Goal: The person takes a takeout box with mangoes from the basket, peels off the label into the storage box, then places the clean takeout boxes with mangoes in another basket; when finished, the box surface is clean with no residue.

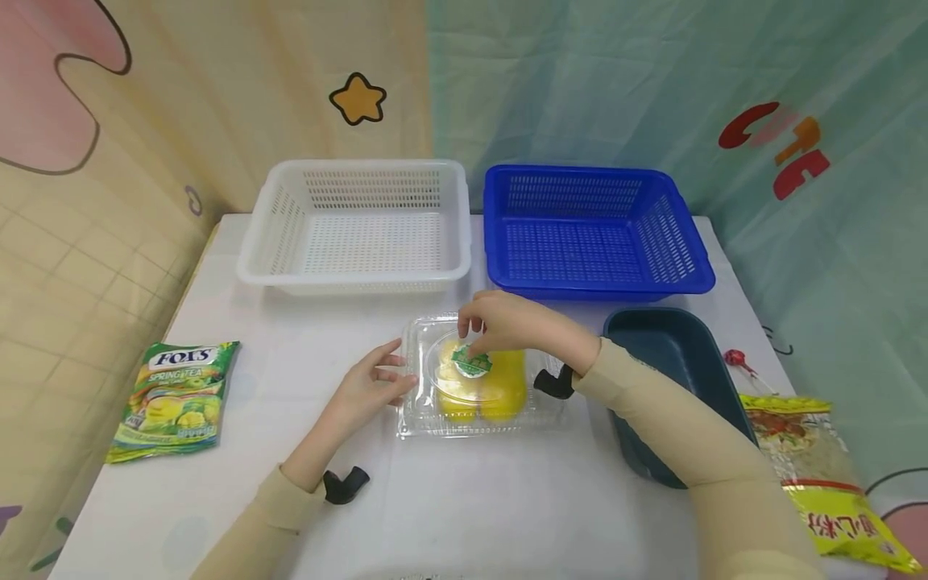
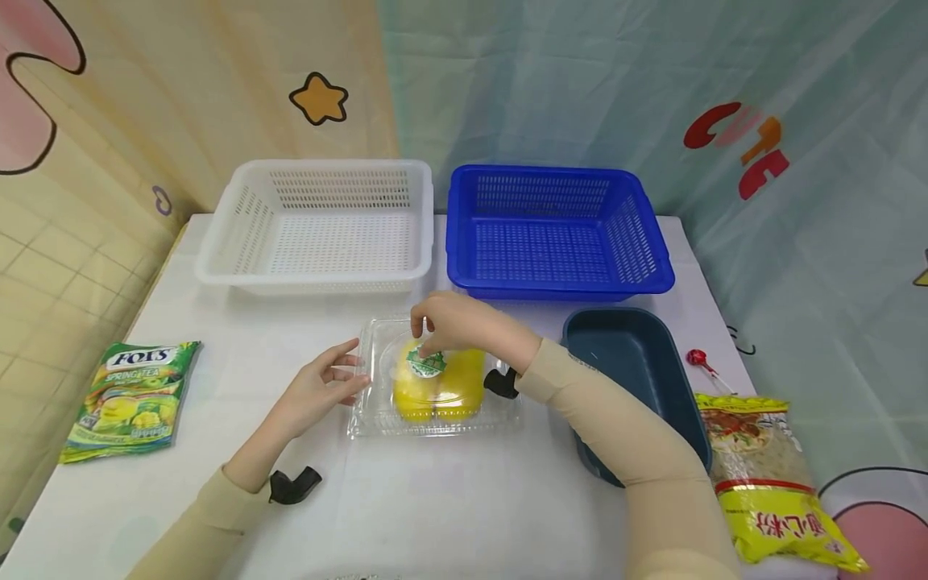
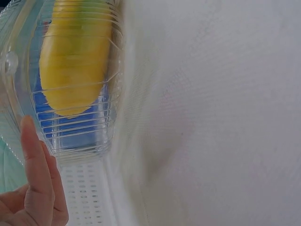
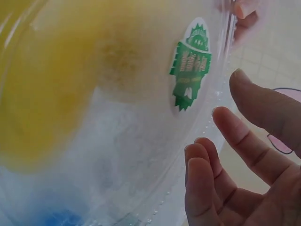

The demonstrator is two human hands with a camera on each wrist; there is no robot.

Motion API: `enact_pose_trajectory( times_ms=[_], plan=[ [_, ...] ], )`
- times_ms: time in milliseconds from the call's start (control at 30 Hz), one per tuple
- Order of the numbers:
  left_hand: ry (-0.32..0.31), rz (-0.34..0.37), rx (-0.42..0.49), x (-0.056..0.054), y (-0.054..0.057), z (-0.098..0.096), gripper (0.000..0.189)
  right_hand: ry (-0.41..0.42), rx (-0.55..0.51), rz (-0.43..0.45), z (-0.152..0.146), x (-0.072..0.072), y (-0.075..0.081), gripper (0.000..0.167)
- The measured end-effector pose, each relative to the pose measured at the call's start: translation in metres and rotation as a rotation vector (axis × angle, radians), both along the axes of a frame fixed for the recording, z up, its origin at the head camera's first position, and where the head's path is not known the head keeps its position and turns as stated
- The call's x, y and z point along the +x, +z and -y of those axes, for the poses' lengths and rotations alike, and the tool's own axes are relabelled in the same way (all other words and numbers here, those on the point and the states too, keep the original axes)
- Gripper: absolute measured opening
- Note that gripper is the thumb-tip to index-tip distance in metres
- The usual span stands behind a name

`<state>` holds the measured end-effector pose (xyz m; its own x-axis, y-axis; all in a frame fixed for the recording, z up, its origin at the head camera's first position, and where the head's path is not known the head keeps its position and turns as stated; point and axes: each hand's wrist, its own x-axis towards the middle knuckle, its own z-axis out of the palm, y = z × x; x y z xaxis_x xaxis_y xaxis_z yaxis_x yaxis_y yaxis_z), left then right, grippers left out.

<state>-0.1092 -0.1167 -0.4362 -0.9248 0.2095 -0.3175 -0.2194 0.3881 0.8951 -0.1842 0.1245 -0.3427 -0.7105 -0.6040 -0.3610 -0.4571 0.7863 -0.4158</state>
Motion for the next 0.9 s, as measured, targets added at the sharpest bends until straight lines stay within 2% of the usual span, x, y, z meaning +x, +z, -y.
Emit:
enact_pose_trajectory(
  times_ms=[133, 333, 433, 900],
  plan=[
    [0.004, 0.005, 0.005, -0.001, -0.001, 0.000, 0.075, -0.008, 0.052, -0.012, 0.005, -0.003, -0.006, 0.017],
    [0.015, 0.010, 0.010, -0.001, -0.001, -0.001, 0.075, 0.020, 0.027, -0.016, 0.011, -0.005, -0.013, 0.011],
    [0.017, 0.016, 0.014, -0.001, -0.001, -0.001, 0.075, 0.004, 0.040, -0.006, 0.013, -0.004, -0.015, 0.009],
    [0.017, 0.023, 0.037, 0.000, -0.001, -0.001, 0.074, 0.004, 0.038, -0.021, 0.017, -0.002, -0.018, 0.013]
  ],
)
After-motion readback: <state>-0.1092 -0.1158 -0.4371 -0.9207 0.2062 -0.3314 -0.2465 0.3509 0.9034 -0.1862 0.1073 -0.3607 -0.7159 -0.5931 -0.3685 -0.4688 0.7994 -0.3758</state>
